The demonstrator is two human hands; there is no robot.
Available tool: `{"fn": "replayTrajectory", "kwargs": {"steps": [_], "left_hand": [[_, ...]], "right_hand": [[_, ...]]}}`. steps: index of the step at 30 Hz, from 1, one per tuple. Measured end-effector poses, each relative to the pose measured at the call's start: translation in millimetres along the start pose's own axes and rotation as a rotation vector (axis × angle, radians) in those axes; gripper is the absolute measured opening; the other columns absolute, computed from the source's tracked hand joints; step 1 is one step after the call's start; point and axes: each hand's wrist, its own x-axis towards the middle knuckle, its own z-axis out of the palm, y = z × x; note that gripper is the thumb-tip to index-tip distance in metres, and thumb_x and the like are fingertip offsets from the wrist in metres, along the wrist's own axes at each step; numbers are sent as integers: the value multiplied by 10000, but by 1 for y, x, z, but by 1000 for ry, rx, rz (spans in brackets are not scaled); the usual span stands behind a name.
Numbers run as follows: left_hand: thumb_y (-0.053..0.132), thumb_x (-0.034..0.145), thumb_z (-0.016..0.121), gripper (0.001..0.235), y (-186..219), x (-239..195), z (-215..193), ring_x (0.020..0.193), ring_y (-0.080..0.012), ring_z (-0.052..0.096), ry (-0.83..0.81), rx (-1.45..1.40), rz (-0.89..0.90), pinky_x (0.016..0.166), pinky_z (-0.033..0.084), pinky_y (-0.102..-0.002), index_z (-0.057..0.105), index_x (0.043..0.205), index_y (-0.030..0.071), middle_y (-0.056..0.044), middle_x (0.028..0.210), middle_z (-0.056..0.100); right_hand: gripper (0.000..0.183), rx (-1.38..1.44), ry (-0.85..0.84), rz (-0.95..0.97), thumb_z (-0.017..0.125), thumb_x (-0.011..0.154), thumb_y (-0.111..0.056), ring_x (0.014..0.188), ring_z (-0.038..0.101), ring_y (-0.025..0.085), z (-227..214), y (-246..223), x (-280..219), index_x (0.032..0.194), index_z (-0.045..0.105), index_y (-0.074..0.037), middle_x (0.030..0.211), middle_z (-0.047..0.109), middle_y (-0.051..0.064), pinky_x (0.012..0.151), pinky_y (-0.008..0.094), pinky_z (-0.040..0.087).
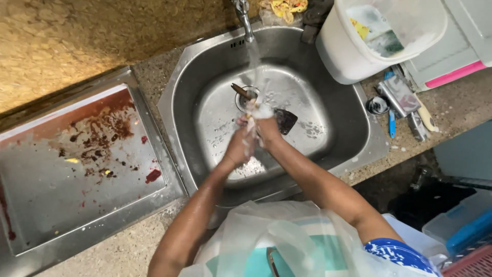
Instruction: The person washes a wooden spatula and a metal ladle in a stainless steel sink using a sponge and running water. They scrub the utensils thoroughly, rinse them, and then place them on a drying rack.
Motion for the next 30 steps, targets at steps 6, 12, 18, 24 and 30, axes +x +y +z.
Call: {"fn": "replayTrajectory", "kwargs": {"steps": [6,12,18,24,30], "left_hand": [[229,1076,533,293,-7,-8,-4,376,-119,514,-185,-42,-2,237,442,-271,592,1068,-58,-60,587,552],[435,1091,442,387,15,-15,-8,335,-111,512,-101,31,-15,186,389,-229,548,1082,62,-54,594,541],[376,1096,461,309,22,-51,-5,338,-97,338,-146,-19,-161,177,258,-211,506,1104,70,-23,571,376],[546,1067,412,594,-38,-23,-40,281,-134,383,-97,40,-130,209,280,-227,404,1373,37,-51,502,465],[412,1064,353,581,-63,19,7,621,-338,621,42,313,26,516,467,-419,316,1405,-57,-310,813,670]], "right_hand": [[477,27,53,31,931,738,-430,861,789,244,-1,21,49,1093,783,-147,955,799,85,705,390,662],[422,-40,92,-317,693,928,-180,1164,642,446,23,-2,-37,1253,643,83,1199,666,345,964,584,505],[528,91,-16,-239,780,879,-196,1231,615,330,-7,1,38,1319,608,41,1301,656,262,1042,572,477],[184,293,-166,-279,601,1001,-201,605,745,215,-49,-23,71,1007,629,-19,780,762,225,530,298,590],[176,-272,44,-396,615,977,-174,670,749,279,-29,23,-1,975,657,-4,781,747,229,602,373,582]]}}
